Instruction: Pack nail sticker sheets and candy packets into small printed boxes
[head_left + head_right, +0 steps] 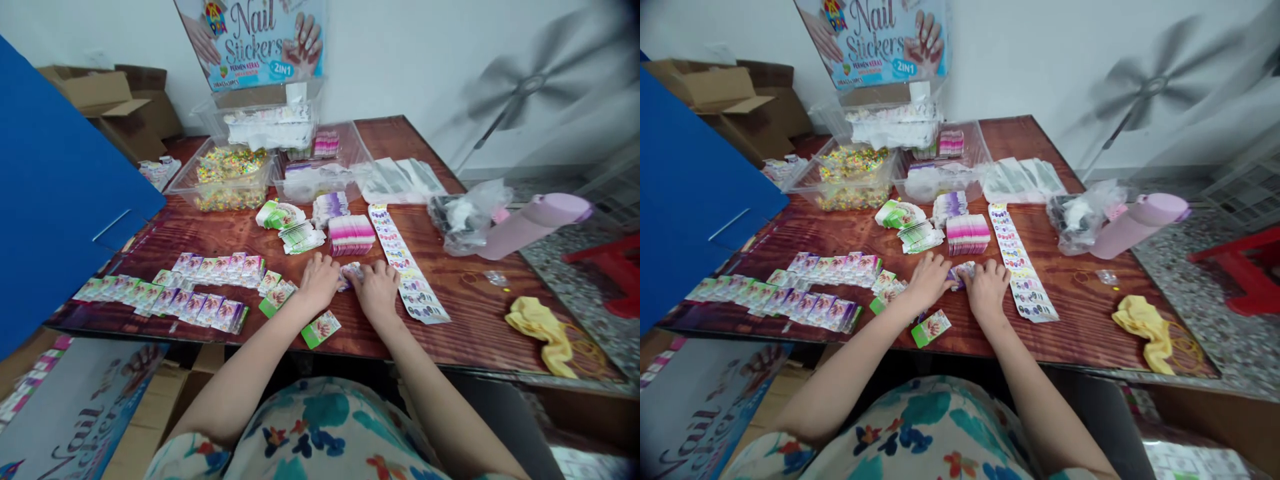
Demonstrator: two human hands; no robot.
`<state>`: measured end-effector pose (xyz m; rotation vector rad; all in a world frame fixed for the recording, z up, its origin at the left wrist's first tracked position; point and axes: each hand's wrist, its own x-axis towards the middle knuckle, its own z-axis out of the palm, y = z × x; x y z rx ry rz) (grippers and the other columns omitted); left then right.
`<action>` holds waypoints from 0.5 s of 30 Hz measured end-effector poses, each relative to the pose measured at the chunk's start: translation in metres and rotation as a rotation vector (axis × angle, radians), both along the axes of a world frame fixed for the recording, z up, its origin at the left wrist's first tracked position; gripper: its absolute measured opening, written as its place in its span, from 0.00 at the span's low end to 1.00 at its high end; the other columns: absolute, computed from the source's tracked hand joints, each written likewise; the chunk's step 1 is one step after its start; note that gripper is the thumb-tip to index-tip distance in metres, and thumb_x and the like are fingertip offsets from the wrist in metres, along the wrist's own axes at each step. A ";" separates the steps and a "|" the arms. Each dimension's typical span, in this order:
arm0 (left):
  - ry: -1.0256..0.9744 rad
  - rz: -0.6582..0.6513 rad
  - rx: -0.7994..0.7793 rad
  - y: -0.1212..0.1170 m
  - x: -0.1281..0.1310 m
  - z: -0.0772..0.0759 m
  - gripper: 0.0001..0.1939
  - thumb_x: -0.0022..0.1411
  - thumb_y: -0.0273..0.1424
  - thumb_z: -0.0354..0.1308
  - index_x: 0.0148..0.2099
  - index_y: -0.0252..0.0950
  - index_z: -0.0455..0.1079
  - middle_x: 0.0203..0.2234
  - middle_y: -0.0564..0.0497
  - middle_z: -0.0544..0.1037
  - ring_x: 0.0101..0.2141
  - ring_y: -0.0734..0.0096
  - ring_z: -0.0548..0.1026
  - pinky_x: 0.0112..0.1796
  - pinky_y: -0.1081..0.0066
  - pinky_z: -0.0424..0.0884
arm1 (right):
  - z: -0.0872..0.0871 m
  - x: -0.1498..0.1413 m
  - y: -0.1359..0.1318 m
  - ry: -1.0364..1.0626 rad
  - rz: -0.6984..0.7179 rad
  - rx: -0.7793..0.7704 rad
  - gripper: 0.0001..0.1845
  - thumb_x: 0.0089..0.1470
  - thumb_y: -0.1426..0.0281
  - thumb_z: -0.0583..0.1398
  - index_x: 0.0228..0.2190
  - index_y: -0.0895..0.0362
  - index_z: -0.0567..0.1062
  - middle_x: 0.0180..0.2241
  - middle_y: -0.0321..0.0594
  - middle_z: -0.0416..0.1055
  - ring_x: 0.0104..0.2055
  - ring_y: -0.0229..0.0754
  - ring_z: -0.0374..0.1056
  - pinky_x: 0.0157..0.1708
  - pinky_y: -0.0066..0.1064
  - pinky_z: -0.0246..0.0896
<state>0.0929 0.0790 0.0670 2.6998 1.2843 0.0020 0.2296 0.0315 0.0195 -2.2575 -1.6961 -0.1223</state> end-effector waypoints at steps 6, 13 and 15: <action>0.031 0.016 -0.039 0.003 0.015 -0.014 0.20 0.56 0.36 0.64 0.47 0.29 0.67 0.44 0.38 0.73 0.52 0.49 0.65 0.50 0.56 0.63 | -0.003 0.005 0.004 0.093 0.056 0.061 0.17 0.58 0.60 0.57 0.34 0.60 0.80 0.35 0.50 0.69 0.40 0.52 0.61 0.41 0.42 0.54; -0.343 -0.069 -0.097 0.005 0.001 0.012 0.12 0.59 0.35 0.61 0.42 0.35 0.65 0.40 0.46 0.72 0.45 0.59 0.68 0.47 0.61 0.65 | 0.016 0.020 -0.002 0.688 0.244 0.419 0.16 0.55 0.58 0.61 0.26 0.57 0.79 0.26 0.38 0.65 0.30 0.42 0.63 0.31 0.34 0.58; -0.486 -0.062 -0.313 0.006 -0.001 0.019 0.07 0.61 0.32 0.57 0.40 0.36 0.63 0.32 0.52 0.71 0.37 0.66 0.70 0.40 0.67 0.67 | 0.029 0.018 -0.009 0.770 0.323 0.488 0.14 0.53 0.58 0.63 0.27 0.55 0.79 0.26 0.37 0.65 0.30 0.41 0.63 0.32 0.34 0.59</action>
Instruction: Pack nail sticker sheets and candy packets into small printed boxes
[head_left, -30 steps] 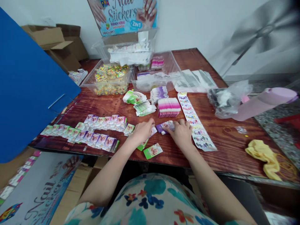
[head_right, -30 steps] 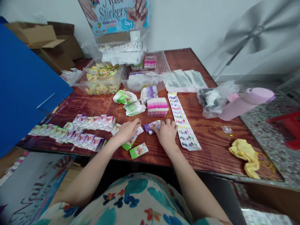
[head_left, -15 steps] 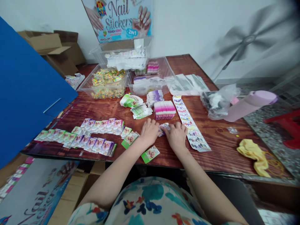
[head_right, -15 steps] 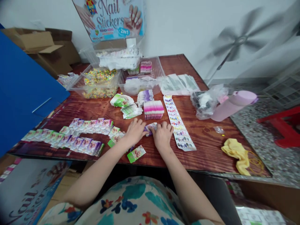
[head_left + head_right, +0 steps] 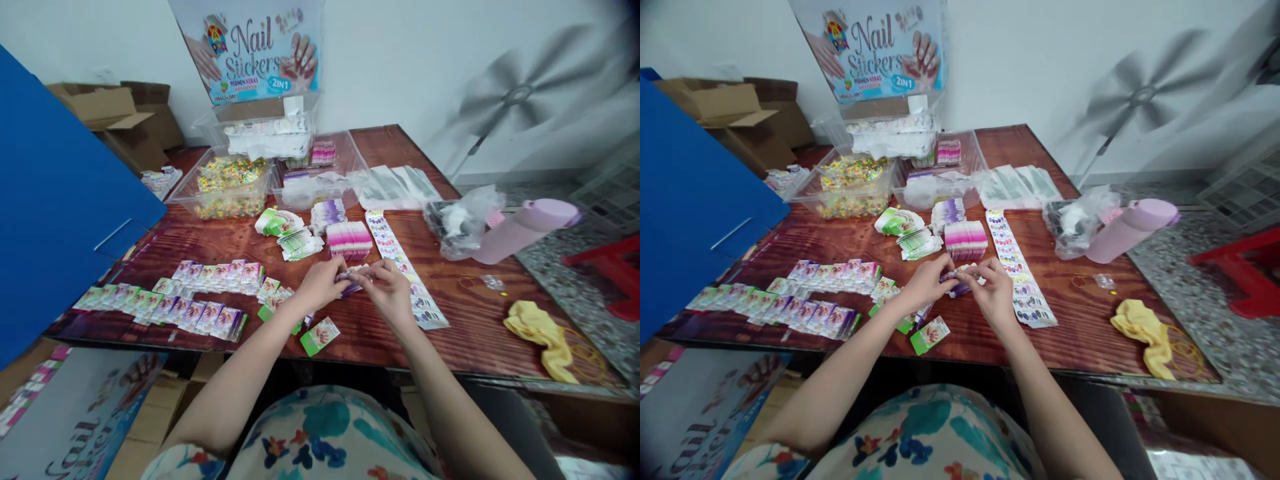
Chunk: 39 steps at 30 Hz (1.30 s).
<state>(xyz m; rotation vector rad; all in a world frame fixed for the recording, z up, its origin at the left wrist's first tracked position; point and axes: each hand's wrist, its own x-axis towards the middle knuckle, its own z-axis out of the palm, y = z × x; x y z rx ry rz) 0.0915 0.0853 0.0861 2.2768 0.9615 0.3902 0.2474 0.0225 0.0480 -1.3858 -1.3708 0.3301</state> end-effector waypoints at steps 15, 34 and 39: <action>-0.185 0.155 -0.175 -0.025 0.001 -0.007 0.08 0.57 0.30 0.58 0.39 0.34 0.69 0.31 0.49 0.76 0.33 0.64 0.74 0.36 0.69 0.67 | 0.035 -0.026 -0.020 0.050 0.087 0.017 0.10 0.55 0.61 0.62 0.30 0.54 0.78 0.31 0.39 0.62 0.35 0.42 0.62 0.36 0.34 0.60; -0.433 0.187 -0.139 -0.044 -0.014 -0.007 0.11 0.65 0.41 0.54 0.39 0.38 0.62 0.25 0.57 0.71 0.27 0.74 0.71 0.31 0.75 0.62 | 0.018 -0.016 -0.012 1.177 0.519 -0.520 0.17 0.34 0.67 0.74 0.30 0.52 0.77 0.31 0.32 0.76 0.32 0.36 0.70 0.35 0.29 0.66; -0.306 0.390 0.000 -0.048 -0.013 -0.012 0.11 0.71 0.38 0.39 0.44 0.40 0.59 0.24 0.57 0.69 0.24 0.73 0.69 0.29 0.72 0.59 | 0.018 -0.025 -0.023 0.667 0.345 -0.159 0.08 0.48 0.63 0.68 0.32 0.51 0.81 0.34 0.37 0.76 0.38 0.41 0.70 0.43 0.36 0.65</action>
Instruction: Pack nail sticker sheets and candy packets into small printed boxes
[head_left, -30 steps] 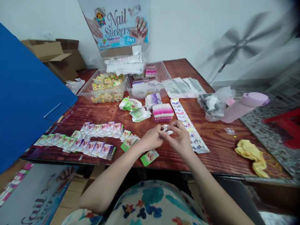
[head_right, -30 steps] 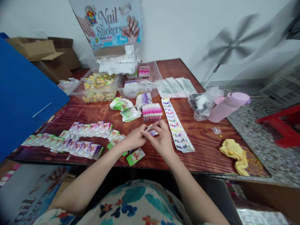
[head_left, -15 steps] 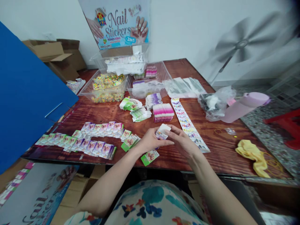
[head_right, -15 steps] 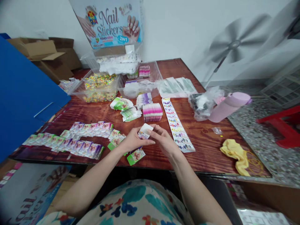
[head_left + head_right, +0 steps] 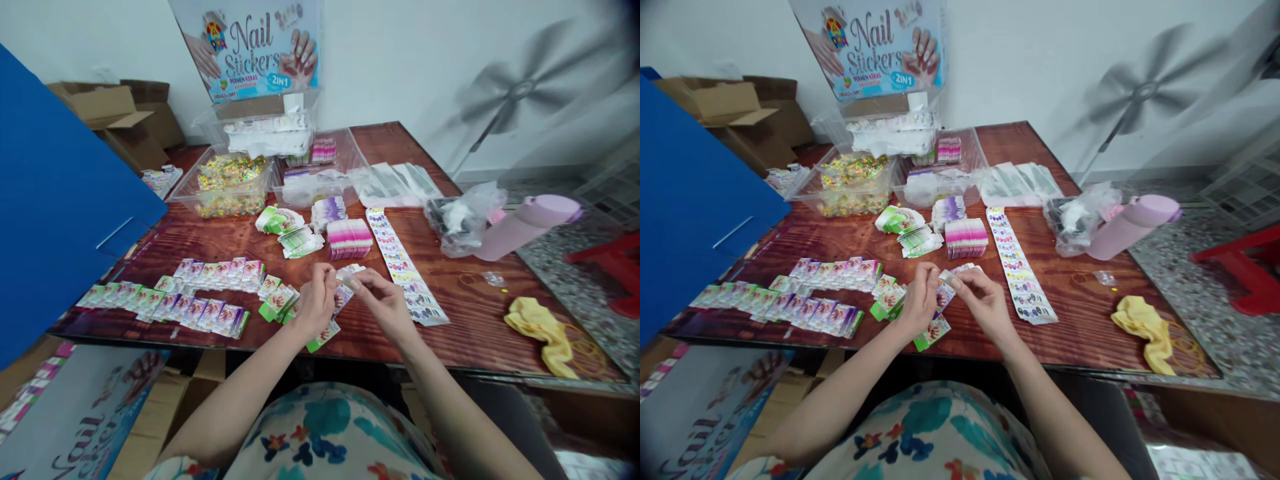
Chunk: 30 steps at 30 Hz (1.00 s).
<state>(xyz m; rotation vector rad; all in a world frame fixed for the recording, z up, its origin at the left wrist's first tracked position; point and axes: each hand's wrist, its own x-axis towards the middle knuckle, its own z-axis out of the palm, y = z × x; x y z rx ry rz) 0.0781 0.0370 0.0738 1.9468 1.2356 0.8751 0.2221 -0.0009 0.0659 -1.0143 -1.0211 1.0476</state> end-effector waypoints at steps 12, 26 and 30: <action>0.128 -0.077 0.053 -0.006 -0.003 -0.001 0.12 0.71 0.38 0.39 0.51 0.40 0.56 0.26 0.56 0.71 0.24 0.70 0.70 0.30 0.70 0.60 | 0.000 0.003 -0.001 -0.022 -0.046 -0.155 0.10 0.43 0.62 0.70 0.30 0.52 0.83 0.34 0.38 0.80 0.37 0.46 0.74 0.46 0.42 0.68; 0.106 -0.058 0.006 -0.008 0.000 0.011 0.14 0.71 0.39 0.38 0.50 0.40 0.58 0.27 0.55 0.72 0.27 0.68 0.72 0.32 0.70 0.63 | 0.007 0.010 -0.018 -0.490 0.021 0.202 0.15 0.56 0.67 0.62 0.46 0.48 0.79 0.39 0.40 0.78 0.40 0.44 0.73 0.43 0.37 0.68; 0.103 -0.075 -0.012 -0.010 -0.001 0.012 0.14 0.71 0.38 0.37 0.51 0.40 0.59 0.26 0.54 0.72 0.28 0.68 0.73 0.32 0.70 0.64 | 0.002 0.009 -0.021 -0.530 0.013 0.197 0.15 0.56 0.66 0.61 0.45 0.48 0.79 0.39 0.41 0.78 0.41 0.46 0.74 0.42 0.38 0.70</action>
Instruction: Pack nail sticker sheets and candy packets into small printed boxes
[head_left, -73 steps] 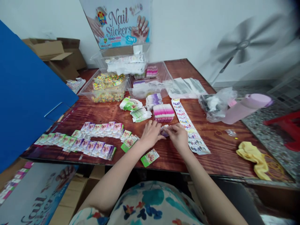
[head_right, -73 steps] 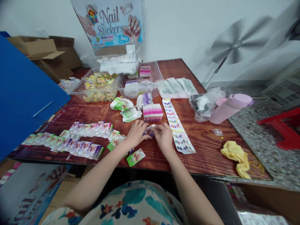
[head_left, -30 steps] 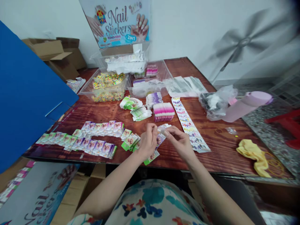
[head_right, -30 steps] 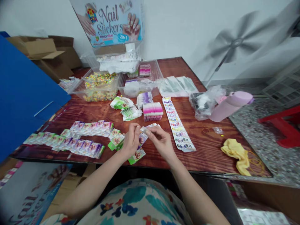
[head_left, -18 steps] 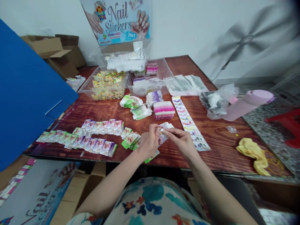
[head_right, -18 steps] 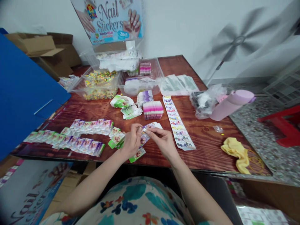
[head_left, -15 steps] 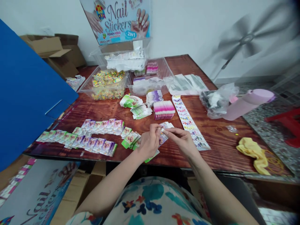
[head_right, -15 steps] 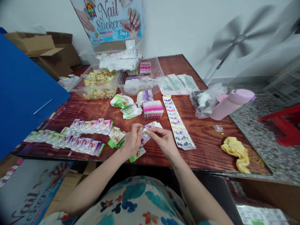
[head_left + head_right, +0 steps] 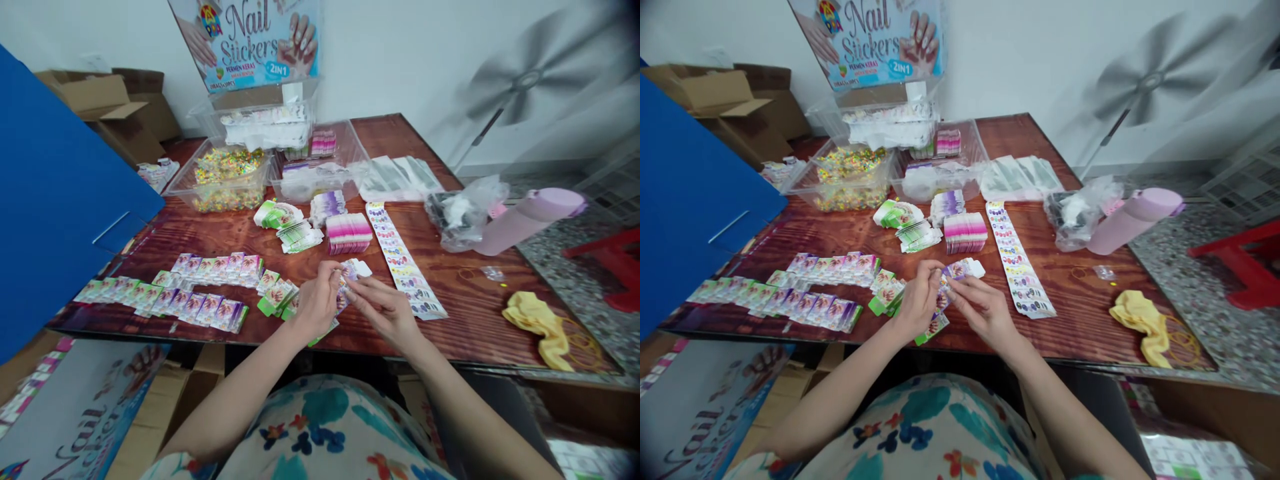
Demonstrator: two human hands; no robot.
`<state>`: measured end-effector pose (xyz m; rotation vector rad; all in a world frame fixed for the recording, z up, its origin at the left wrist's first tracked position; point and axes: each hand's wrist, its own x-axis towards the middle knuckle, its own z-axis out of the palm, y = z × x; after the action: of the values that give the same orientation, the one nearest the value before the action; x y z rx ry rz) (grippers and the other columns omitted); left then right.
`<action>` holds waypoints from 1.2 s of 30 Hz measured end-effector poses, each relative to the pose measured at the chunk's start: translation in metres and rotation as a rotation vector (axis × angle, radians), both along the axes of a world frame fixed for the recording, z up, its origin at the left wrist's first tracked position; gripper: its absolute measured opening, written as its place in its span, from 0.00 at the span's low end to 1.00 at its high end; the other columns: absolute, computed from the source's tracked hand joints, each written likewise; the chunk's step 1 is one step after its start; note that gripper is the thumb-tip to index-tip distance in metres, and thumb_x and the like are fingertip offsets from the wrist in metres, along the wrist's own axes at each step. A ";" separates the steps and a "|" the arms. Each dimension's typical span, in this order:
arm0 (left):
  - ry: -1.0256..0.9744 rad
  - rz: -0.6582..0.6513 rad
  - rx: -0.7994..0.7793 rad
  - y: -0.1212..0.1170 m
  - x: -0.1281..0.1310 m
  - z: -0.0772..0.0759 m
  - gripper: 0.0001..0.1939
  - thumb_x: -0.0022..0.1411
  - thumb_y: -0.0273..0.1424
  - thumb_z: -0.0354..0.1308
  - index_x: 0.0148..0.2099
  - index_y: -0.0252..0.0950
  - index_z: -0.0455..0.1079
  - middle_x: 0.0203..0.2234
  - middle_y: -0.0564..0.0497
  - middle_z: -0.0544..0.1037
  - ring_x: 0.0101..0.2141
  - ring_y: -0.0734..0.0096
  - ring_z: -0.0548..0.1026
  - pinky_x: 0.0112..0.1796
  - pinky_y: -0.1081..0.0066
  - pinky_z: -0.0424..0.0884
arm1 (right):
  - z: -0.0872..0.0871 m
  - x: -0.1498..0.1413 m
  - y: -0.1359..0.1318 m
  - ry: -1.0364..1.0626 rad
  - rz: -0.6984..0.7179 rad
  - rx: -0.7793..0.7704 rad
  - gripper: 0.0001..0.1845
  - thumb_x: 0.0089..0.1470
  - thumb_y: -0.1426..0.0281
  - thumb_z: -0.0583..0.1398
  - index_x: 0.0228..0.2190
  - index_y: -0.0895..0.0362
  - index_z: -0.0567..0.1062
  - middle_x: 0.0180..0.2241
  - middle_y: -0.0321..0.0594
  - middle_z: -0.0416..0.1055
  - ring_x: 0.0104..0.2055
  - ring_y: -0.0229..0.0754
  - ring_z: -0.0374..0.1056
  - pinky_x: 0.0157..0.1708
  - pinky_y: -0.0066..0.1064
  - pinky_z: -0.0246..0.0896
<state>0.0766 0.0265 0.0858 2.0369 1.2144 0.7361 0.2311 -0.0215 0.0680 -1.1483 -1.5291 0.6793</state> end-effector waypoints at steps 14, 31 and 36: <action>0.458 -0.087 0.021 -0.013 -0.014 -0.013 0.13 0.71 0.32 0.36 0.49 0.38 0.59 0.25 0.52 0.75 0.27 0.64 0.75 0.30 0.69 0.64 | -0.024 0.004 0.013 -0.061 -0.134 -0.160 0.18 0.60 0.57 0.55 0.39 0.54 0.80 0.33 0.42 0.75 0.36 0.46 0.71 0.39 0.37 0.65; 0.596 -0.058 0.411 0.002 -0.011 -0.016 0.15 0.69 0.36 0.44 0.51 0.35 0.66 0.42 0.42 0.69 0.46 0.54 0.66 0.44 0.58 0.68 | -0.047 0.014 0.059 -0.520 -0.491 -0.164 0.14 0.56 0.60 0.60 0.27 0.57 0.79 0.28 0.42 0.67 0.31 0.45 0.63 0.35 0.38 0.57; 0.264 -0.168 0.178 0.032 -0.005 0.005 0.17 0.63 0.34 0.55 0.53 0.36 0.66 0.46 0.44 0.73 0.48 0.59 0.70 0.49 0.62 0.66 | -0.020 0.015 0.042 -0.052 -0.318 0.010 0.10 0.51 0.60 0.65 0.27 0.54 0.79 0.27 0.38 0.67 0.30 0.42 0.65 0.33 0.35 0.60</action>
<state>0.0718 0.0585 0.0911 2.4103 1.1338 0.5228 0.2462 0.0204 0.0480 -1.3728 -1.3499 0.4286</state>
